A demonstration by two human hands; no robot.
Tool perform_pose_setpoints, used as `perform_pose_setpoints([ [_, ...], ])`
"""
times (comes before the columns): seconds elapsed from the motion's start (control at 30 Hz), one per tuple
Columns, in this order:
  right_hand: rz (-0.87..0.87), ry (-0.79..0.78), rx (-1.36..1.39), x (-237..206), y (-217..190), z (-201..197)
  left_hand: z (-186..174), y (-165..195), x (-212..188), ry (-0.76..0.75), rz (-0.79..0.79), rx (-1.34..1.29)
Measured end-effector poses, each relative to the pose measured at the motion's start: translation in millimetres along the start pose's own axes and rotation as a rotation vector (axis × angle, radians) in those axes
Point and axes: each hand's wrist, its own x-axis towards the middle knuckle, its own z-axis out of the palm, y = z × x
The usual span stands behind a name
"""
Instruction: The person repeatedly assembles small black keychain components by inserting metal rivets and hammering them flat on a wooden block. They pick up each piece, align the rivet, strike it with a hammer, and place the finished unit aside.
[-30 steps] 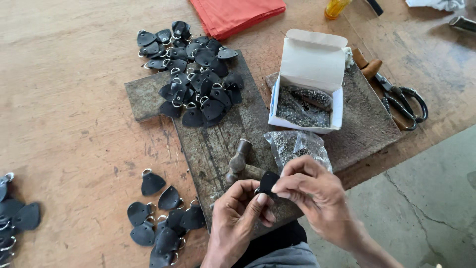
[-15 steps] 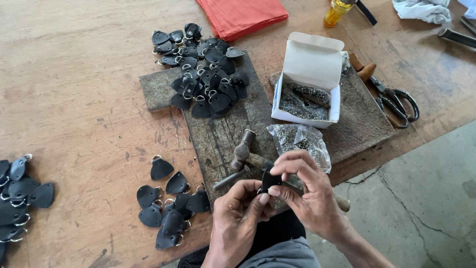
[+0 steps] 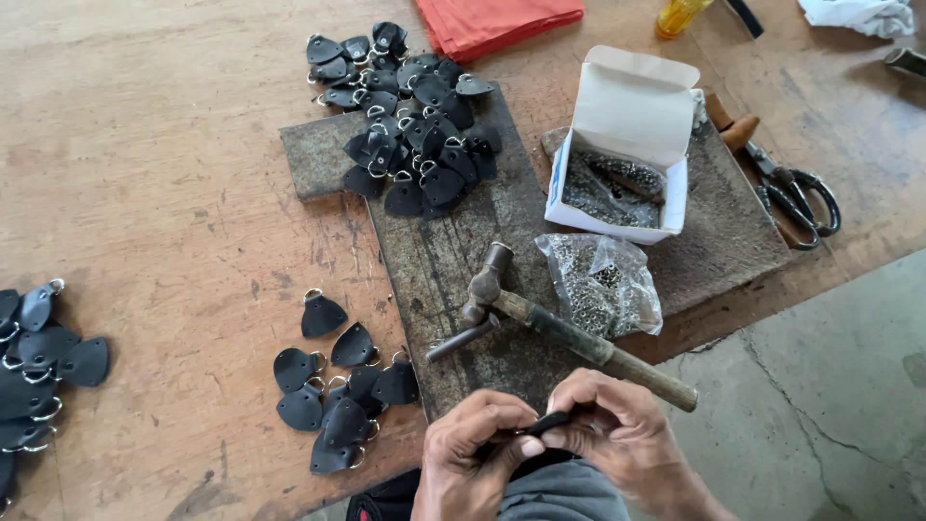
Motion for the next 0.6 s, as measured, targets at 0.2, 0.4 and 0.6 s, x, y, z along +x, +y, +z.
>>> perform_pose_setpoints([
  [0.2, 0.1, 0.086, -0.096, 5.7, -9.0, -5.2, -3.0, 13.6, 10.3, -0.008, -0.007, 0.227],
  [0.4, -0.124, 0.107, -0.301, 25.5, -19.7, -1.3, -4.1, 27.5, 26.8, 0.067, 0.14, 0.249],
  [0.6, -0.095, 0.113, -0.317, 34.8, -29.2, 8.2, -5.5, 30.4, 27.7, 0.117, 0.165, 0.31],
])
